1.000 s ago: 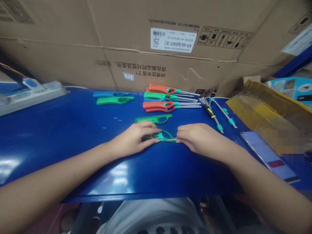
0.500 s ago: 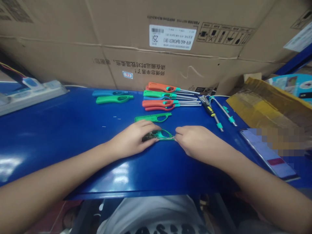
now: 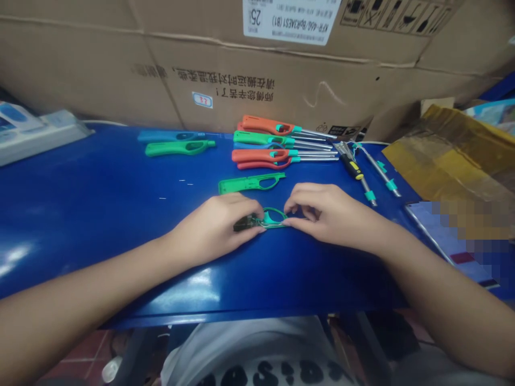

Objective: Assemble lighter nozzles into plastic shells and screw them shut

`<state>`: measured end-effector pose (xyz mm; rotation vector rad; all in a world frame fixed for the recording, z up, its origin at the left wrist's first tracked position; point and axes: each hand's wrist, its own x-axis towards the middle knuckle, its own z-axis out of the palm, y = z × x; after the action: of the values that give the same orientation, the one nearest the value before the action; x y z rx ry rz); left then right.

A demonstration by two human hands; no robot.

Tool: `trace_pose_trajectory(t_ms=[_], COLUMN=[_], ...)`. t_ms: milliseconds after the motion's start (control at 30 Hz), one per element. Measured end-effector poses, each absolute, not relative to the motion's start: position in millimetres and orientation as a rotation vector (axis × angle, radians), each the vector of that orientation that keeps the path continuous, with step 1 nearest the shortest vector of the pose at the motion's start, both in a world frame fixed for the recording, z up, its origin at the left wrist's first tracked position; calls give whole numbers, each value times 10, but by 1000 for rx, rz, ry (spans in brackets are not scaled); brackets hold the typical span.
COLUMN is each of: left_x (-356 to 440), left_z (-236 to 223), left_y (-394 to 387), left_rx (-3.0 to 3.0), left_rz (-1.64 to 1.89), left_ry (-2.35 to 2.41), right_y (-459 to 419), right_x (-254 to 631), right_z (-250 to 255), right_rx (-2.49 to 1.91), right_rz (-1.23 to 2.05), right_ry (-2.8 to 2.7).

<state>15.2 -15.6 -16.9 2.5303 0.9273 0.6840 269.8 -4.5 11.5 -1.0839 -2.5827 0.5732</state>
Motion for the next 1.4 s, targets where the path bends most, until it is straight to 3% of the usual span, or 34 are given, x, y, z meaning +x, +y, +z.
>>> trace_pose_trajectory(t_ms=[700,1400], left_x=[205,210], left_z=[-114,-102], left_y=[-140,-157], left_rx=[2299,2315], left_rz=[699,679], left_ry=[1008,1082], right_y=[-82,-173], right_x=[2661,2540], right_z=[74,87], right_rx=[-893,-1075], right_rz=[408,270], right_ry=[-2849,-2879])
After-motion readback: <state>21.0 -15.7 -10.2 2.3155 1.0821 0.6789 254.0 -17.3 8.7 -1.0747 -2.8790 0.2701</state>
